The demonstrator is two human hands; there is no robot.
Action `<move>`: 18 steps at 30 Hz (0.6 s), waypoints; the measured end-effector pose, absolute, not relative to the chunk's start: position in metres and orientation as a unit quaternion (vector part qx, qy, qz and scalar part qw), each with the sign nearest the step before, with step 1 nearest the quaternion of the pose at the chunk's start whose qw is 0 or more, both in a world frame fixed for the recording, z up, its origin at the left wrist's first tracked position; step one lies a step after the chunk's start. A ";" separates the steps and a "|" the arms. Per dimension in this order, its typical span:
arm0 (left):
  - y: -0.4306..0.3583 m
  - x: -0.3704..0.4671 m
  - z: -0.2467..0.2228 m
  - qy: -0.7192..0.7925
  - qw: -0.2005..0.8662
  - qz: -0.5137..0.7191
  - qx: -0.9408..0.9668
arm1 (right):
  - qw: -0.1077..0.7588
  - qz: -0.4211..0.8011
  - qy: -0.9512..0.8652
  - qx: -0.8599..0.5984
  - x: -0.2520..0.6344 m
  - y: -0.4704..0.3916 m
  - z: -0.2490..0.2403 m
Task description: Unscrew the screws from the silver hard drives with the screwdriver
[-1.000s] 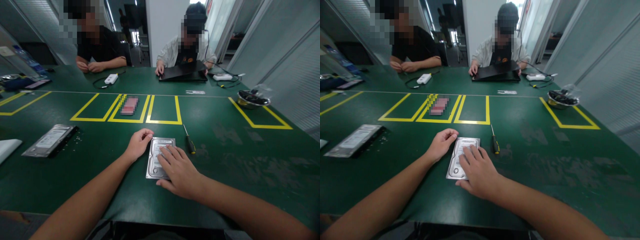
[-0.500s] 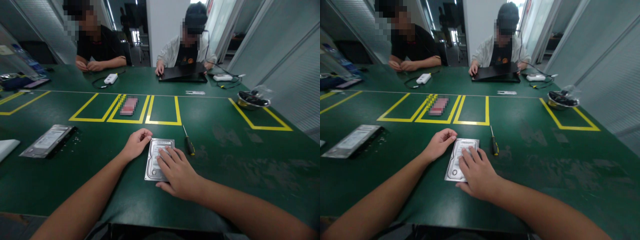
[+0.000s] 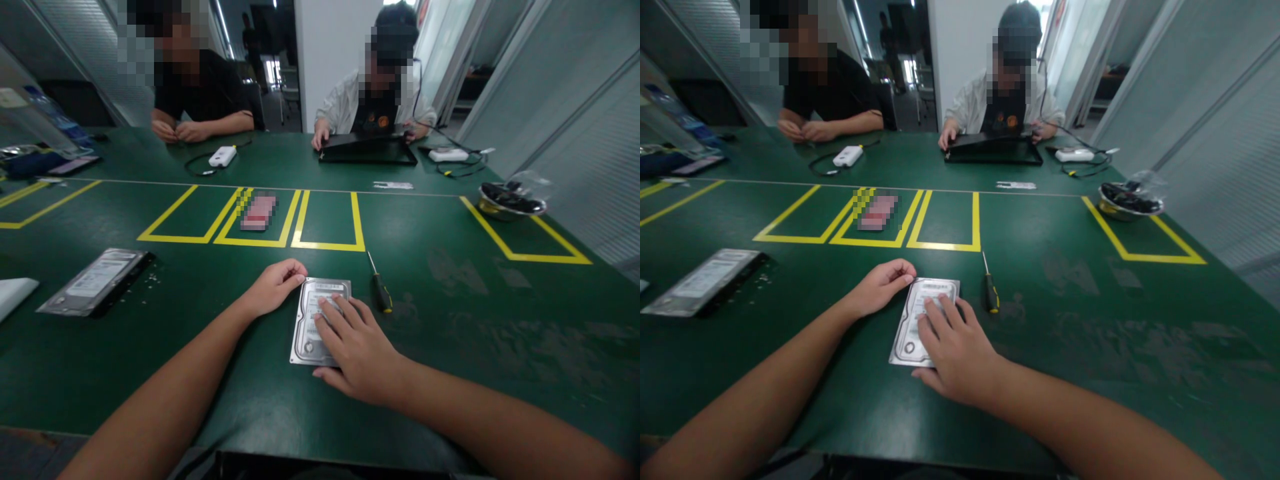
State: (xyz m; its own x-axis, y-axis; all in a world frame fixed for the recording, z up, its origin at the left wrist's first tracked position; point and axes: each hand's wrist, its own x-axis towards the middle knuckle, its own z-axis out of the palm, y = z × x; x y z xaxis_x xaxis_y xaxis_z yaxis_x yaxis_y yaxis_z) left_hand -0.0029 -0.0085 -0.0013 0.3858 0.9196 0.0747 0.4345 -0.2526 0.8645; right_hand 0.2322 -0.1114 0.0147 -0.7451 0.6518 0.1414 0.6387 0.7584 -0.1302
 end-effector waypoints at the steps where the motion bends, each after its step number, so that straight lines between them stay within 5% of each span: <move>1: -0.007 -0.004 -0.001 0.462 0.399 0.298 0.734 | 0.086 0.037 -0.933 -0.347 0.232 -0.112 0.015; 18: 0.001 -0.004 0.003 0.451 0.473 0.271 0.707 | 0.087 0.040 -0.932 -0.349 0.231 -0.111 0.014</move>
